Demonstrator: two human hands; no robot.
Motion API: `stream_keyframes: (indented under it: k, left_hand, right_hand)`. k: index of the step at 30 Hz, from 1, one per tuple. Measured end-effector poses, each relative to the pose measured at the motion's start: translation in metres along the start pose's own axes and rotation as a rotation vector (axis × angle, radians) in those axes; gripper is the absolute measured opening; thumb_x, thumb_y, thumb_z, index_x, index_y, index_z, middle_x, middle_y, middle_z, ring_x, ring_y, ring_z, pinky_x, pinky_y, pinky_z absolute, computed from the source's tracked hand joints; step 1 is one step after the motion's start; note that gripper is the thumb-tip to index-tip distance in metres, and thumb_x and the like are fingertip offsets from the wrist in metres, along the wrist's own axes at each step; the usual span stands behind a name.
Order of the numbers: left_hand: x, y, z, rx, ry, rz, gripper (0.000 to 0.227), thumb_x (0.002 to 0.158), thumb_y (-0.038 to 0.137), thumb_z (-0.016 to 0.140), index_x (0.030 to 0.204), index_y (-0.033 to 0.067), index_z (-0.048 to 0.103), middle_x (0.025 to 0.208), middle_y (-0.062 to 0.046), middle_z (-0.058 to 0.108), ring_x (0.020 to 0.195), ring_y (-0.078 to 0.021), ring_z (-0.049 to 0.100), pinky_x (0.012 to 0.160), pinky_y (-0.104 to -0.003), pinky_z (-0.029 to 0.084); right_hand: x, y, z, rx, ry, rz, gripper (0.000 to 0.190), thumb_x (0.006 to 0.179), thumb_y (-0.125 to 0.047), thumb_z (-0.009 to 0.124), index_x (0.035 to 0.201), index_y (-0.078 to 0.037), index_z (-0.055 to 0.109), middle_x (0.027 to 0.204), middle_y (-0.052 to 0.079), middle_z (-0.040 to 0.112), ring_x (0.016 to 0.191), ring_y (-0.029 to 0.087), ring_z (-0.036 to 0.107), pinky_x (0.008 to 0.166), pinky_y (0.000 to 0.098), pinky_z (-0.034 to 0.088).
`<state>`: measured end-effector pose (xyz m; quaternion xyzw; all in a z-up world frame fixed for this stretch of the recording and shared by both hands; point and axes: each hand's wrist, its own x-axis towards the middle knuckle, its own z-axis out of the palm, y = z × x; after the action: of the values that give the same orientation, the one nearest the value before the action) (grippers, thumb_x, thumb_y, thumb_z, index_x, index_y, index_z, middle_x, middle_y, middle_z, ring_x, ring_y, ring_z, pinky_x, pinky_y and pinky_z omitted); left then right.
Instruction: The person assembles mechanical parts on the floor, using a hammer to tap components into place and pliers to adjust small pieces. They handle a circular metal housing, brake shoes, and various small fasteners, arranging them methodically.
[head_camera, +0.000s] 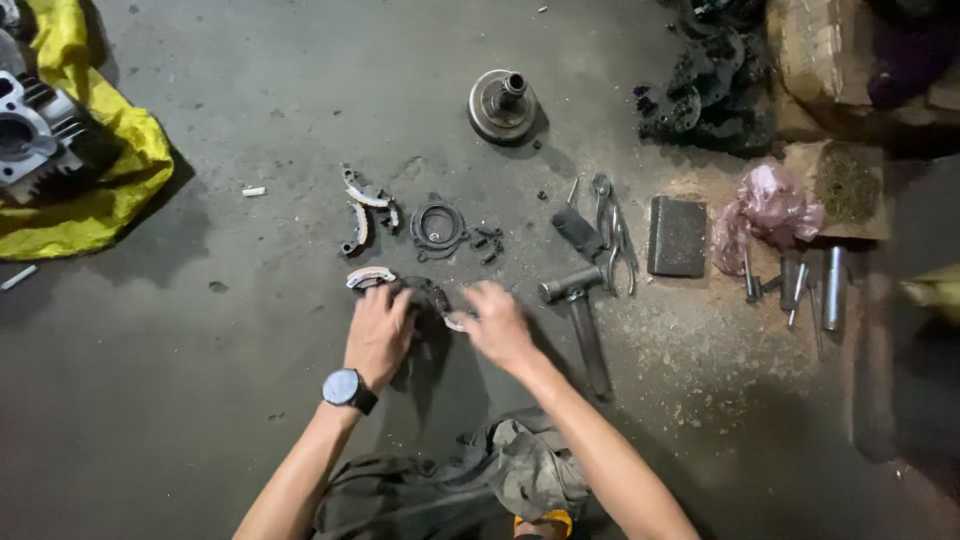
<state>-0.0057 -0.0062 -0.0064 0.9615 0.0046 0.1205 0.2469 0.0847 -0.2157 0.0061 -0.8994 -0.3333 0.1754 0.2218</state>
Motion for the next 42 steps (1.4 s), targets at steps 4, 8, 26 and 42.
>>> stream_keyframes:
  k: [4,8,26,42]
  left_hand:
    - [-0.015,0.005,0.025,-0.047,-0.194,-0.031,0.037,0.086,0.018,0.066,0.12,0.0042,0.061,0.109,-0.016,0.058,0.102,-0.0349,0.053,0.082,-0.044,0.044]
    - [-0.012,0.011,0.021,0.0,-0.192,-0.029,0.035,0.084,0.015,0.065,0.118,0.0059,0.061,0.107,-0.015,0.058,0.101,-0.0333,0.054,0.082,-0.043,0.044]
    - [-0.01,0.001,0.031,0.006,-0.149,-0.086,0.029,0.081,0.008,0.063,0.11,0.0028,0.067,0.104,-0.017,0.057,0.101,-0.0346,0.054,0.08,-0.043,0.045]
    - [-0.014,-0.004,0.037,0.055,-0.233,0.076,0.034,0.077,0.009,0.065,0.11,0.0057,0.065,0.112,-0.012,0.058,0.109,-0.0305,0.053,0.091,-0.044,0.043]
  right_hand:
    - [0.008,0.061,-0.023,0.237,0.414,0.178,0.025,0.09,-0.009,0.071,0.112,0.001,0.072,0.109,0.019,0.072,0.099,0.033,0.071,0.087,0.0395,0.056]
    - [0.029,0.082,-0.058,0.189,0.484,0.235,0.021,0.094,-0.007,0.067,0.113,0.0,0.073,0.108,0.018,0.073,0.094,0.033,0.073,0.083,0.0368,0.056]
    - [0.062,0.074,-0.029,0.333,0.244,0.267,0.023,0.088,-0.01,0.073,0.109,-0.001,0.074,0.097,0.013,0.078,0.084,0.019,0.077,0.075,0.0308,0.062]
    - [0.035,0.045,-0.003,0.663,0.181,0.242,0.024,0.088,-0.007,0.072,0.111,0.002,0.073,0.091,0.009,0.075,0.082,0.01,0.068,0.074,0.0273,0.057]
